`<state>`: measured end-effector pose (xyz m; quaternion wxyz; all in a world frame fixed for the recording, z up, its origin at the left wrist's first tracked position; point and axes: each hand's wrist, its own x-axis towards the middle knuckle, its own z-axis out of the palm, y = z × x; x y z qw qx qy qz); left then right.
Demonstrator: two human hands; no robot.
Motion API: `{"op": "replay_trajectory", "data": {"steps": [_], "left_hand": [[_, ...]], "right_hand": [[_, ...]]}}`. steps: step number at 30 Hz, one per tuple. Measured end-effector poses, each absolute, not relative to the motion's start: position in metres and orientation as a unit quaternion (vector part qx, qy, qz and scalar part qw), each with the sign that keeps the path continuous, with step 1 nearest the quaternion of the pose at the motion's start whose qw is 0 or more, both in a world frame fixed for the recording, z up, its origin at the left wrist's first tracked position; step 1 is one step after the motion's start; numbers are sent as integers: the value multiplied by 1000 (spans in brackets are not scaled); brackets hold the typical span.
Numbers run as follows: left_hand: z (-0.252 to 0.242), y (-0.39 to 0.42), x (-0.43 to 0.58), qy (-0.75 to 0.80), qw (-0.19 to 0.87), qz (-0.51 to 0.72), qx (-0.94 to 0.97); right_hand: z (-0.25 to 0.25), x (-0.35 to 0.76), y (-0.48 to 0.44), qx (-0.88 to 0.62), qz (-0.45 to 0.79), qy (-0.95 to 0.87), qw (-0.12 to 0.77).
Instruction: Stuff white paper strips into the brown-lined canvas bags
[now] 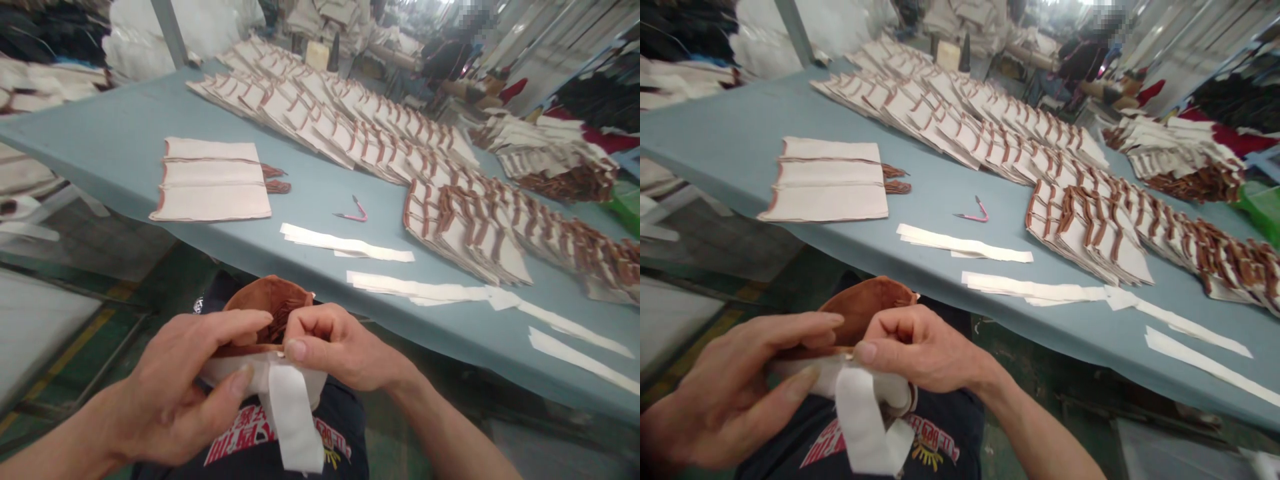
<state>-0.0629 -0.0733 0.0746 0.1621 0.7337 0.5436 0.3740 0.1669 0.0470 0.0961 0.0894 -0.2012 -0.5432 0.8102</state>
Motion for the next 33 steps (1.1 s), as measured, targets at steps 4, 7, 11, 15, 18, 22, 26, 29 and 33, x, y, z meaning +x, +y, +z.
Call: {"op": "replay_trajectory", "data": {"steps": [4, 7, 11, 15, 18, 22, 26, 29, 33], "left_hand": [[95, -64, -60, 527, 244, 366, 727], [107, -51, -60, 493, 291, 317, 756], [122, -41, -61, 449, 316, 249, 798], [136, -35, -59, 437, 348, 240, 794], [137, -29, -59, 434, 413, 244, 763], [123, -20, -59, 393, 571, 270, 669], [112, -18, -60, 384, 613, 284, 629], [116, -20, -64, 394, 571, 255, 674], [131, -28, -65, 427, 442, 229, 755]], "right_hand": [[102, 174, 42, -188, 721, -653, 135], [110, 180, 43, -150, 561, -789, 201], [121, 184, 46, -117, 391, -888, 212], [125, 182, 47, -105, 357, -905, 205], [121, 178, 47, -97, 433, -865, 234], [112, 172, 47, -99, 558, -777, 273], [110, 170, 46, -104, 614, -737, 263], [118, 175, 44, -101, 536, -804, 236], [140, 180, 41, -103, 363, -909, 178]]}}
